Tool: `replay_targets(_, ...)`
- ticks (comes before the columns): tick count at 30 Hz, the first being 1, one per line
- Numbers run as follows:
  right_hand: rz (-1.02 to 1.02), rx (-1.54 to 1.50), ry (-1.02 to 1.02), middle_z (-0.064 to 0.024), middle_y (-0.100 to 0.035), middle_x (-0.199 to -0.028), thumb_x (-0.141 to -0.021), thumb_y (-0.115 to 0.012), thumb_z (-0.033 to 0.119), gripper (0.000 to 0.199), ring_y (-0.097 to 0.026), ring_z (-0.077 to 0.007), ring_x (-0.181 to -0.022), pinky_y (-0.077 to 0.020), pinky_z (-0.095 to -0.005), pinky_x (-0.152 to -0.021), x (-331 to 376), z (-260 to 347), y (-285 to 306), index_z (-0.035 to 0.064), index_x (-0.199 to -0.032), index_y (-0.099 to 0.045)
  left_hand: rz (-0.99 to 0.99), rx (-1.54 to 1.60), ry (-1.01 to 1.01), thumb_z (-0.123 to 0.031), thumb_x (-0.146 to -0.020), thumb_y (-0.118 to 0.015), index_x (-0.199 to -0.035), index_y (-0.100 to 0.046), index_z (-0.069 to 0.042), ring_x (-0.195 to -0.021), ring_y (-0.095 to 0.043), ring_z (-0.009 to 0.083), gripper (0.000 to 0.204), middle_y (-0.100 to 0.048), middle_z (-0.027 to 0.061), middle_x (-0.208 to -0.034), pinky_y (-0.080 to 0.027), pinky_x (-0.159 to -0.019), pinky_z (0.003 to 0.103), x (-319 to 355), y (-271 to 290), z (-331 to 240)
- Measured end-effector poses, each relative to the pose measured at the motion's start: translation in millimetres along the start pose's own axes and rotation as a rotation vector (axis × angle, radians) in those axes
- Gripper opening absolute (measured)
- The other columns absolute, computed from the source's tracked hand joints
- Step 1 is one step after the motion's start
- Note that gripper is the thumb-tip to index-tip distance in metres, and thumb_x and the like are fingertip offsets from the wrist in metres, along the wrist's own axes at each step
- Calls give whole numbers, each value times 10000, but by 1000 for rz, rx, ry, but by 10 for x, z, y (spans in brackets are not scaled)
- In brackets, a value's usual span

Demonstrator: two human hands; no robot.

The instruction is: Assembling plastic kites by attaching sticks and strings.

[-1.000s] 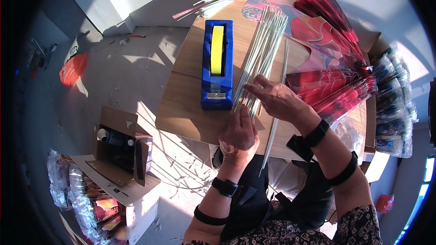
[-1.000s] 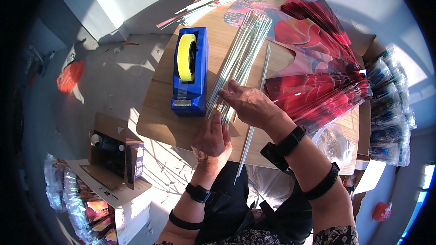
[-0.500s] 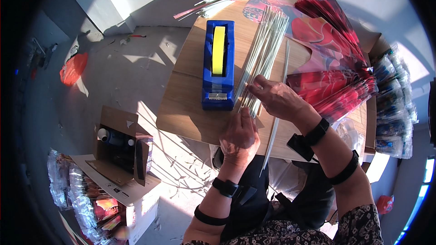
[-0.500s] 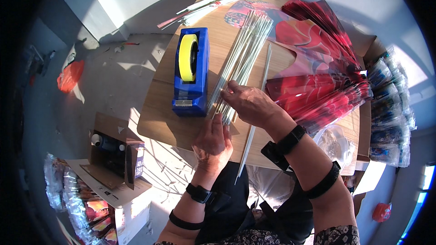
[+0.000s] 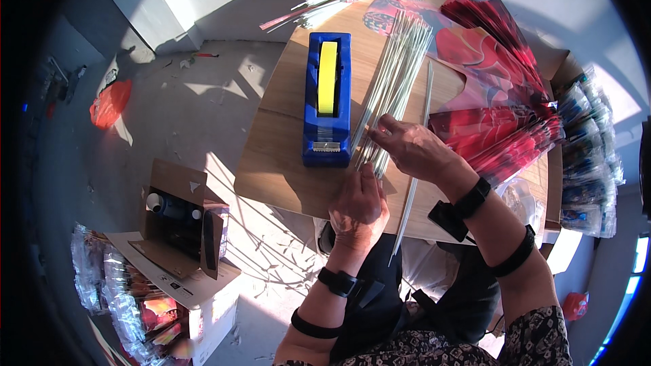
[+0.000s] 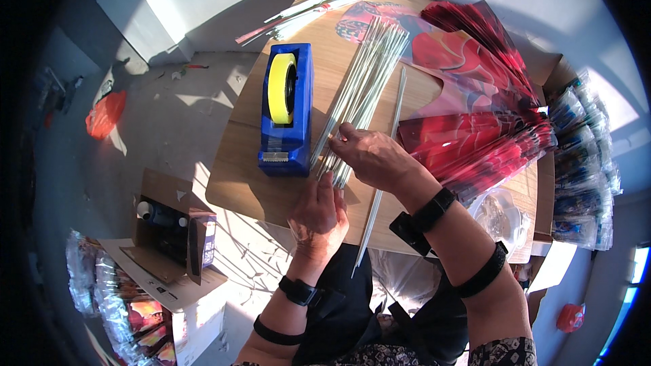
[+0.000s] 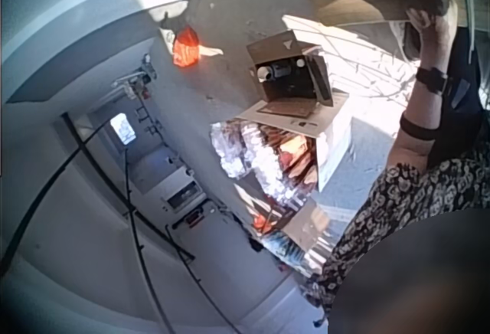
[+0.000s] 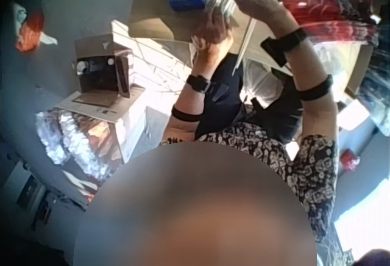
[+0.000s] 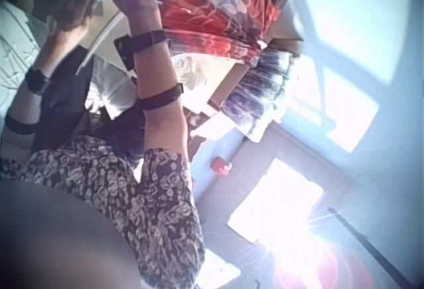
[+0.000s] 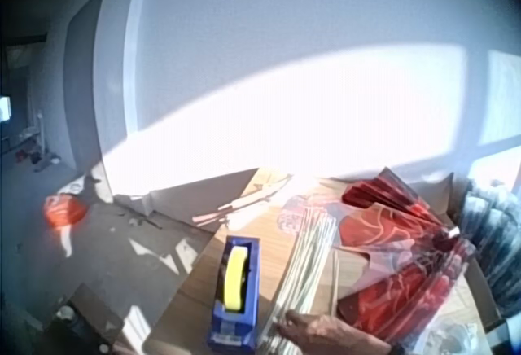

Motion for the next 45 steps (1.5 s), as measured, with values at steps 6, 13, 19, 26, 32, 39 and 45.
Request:
replay_targets(6,-44,17,6,-153,-534,-1023,-711,-534,-69,419,-626,-309,-749,-537,-373,-668,9,16,34,25,-1119,-528,-12,12,9,-94,-747,-657,-1130,-570,-28,-686,-611,279,398,-588,104,-836,-513,-594,359,8,-4,14)
replay_targets(13,-55,53,35,-173,-520,-1100,-703,-525,-68,507,-636,-327,-714,-540,-385,-641,-9,-7,-25,51,-1196,-513,-23,7,-6,-92,-754,-654,-1135,-567,-29,-708,-619,289,395,-596,120,-864,-519,-612,366,15,-13,14)
replay_targets(19,-24,53,-16,-168,-521,-1095,-706,-528,-62,479,-640,-320,-744,-549,-379,-674,-6,-23,-8,46,-1173,-524,-10,13,-2,-95,-760,-648,-1132,-566,-27,-698,-614,290,387,-590,120,-851,-516,-610,368,-4,-2,0)
replay_targets(26,-21,59,13,-165,-523,-1099,-704,-530,-56,484,-635,-301,-824,-549,-367,-711,-33,-10,-65,39,-1179,-524,-49,-53,-67,-92,-749,-641,-1111,-560,13,-671,-602,236,385,-554,94,-784,-508,-552,320,12,16,-11)
replay_targets(32,27,81,22,-156,-522,-1063,-712,-535,-46,460,-626,-299,-834,-542,-364,-724,-38,-1,-51,26,-1167,-534,-53,-44,-80,-85,-749,-638,-1097,-566,22,-668,-600,236,371,-551,98,-780,-506,-555,318,-3,22,-44)
replay_targets(39,-23,21,6,-150,-531,-995,-721,-524,-63,487,-625,-304,-749,-540,-376,-660,-11,-23,-12,33,-1199,-521,-46,-64,-80,-89,-753,-636,-1092,-570,22,-663,-599,235,362,-551,98,-778,-507,-554,317,-8,17,-44)
replay_targets(45,-2,36,-19,-134,-531,-941,-757,-529,-19,291,-623,-282,-834,-540,-369,-711,-55,-4,-12,11,-1047,-542,-23,6,-23,-76,-747,-644,-1129,-560,-19,-684,-601,296,395,-577,124,-813,-506,-593,374,19,-19,10)
Point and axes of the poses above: each hand's wrist, its own x-axis away from the middle knuckle, its own y-axis out of the back of the hand, z = x × y, the point moved 8 cm from there along -x, towards the middle knuckle
